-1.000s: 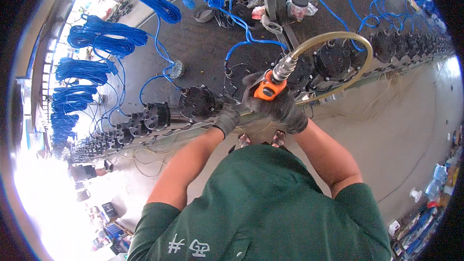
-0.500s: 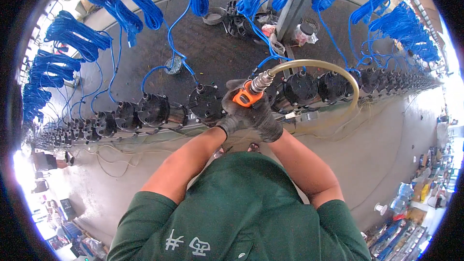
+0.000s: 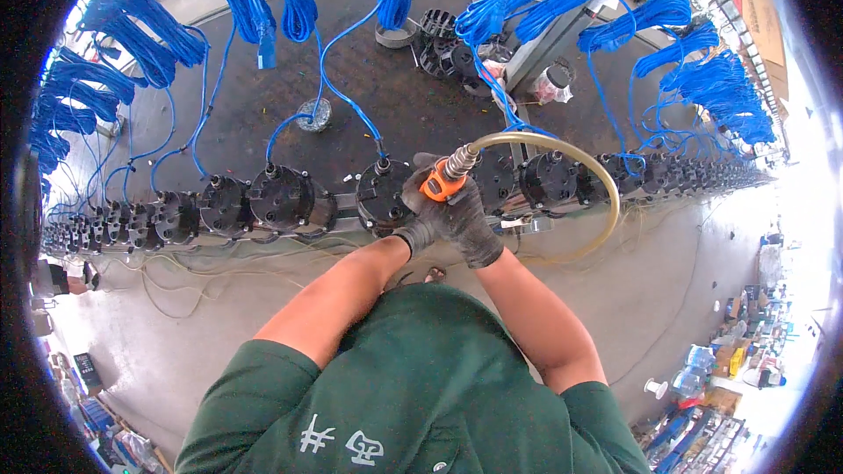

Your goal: The person assembles water pumps along a workstation by driving screws into their caps using a pneumatic tool, retrieving a metal rod from a container, and fastening components onto subsequent pumps.

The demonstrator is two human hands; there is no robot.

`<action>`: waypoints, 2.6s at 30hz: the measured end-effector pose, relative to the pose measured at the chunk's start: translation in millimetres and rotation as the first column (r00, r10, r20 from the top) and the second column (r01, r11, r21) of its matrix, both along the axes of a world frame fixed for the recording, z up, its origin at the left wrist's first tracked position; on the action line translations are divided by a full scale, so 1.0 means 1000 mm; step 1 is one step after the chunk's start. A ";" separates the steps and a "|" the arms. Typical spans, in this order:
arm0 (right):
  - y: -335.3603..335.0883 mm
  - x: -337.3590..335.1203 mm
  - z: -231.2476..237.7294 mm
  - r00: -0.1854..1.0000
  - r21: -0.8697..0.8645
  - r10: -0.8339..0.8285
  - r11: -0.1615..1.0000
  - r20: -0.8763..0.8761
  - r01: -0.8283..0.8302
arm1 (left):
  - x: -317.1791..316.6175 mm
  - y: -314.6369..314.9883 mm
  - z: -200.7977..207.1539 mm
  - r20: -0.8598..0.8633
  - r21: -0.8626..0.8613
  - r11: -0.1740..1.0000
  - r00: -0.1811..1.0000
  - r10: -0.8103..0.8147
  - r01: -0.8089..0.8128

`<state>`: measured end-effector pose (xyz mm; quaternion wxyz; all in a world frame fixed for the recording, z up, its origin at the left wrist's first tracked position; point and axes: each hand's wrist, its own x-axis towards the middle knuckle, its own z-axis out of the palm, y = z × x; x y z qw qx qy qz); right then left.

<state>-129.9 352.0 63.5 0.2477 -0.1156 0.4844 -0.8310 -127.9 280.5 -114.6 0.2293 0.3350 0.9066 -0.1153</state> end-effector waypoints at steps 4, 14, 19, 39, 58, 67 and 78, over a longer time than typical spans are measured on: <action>0.003 0.003 0.018 0.932 0.492 0.133 0.869 -0.337 0.054 | 0.004 -0.005 -0.003 0.012 0.023 1.000 1.000 -0.006 0.006; 0.002 0.003 -0.011 0.889 0.419 0.107 0.902 -0.446 0.102 | 0.017 -0.018 -0.002 0.026 0.084 0.996 0.999 -0.037 0.035; -0.007 0.007 -0.003 0.924 0.382 -0.016 0.907 -0.383 0.175 | 0.041 -0.041 0.013 0.037 0.239 0.970 0.998 -0.047 0.037; 0.015 0.013 -0.037 0.952 0.226 0.039 0.974 -0.303 0.032 | 0.034 -0.184 -0.059 0.449 0.806 -0.016 0.593 0.668 -0.592; -0.006 0.030 -0.006 0.910 0.359 -0.089 0.900 -0.406 0.248 | 0.027 -0.183 -0.095 0.503 0.824 -0.126 0.610 0.612 -0.553; 0.003 0.015 -0.008 0.938 0.282 -0.138 0.931 -0.317 0.232 | 0.023 -0.179 -0.112 0.882 0.435 -0.629 0.445 0.154 -0.644; -0.005 0.007 -0.021 0.911 0.148 -0.147 0.965 -0.385 0.218 | 0.025 -0.186 -0.129 0.313 0.847 0.081 0.617 0.722 -0.525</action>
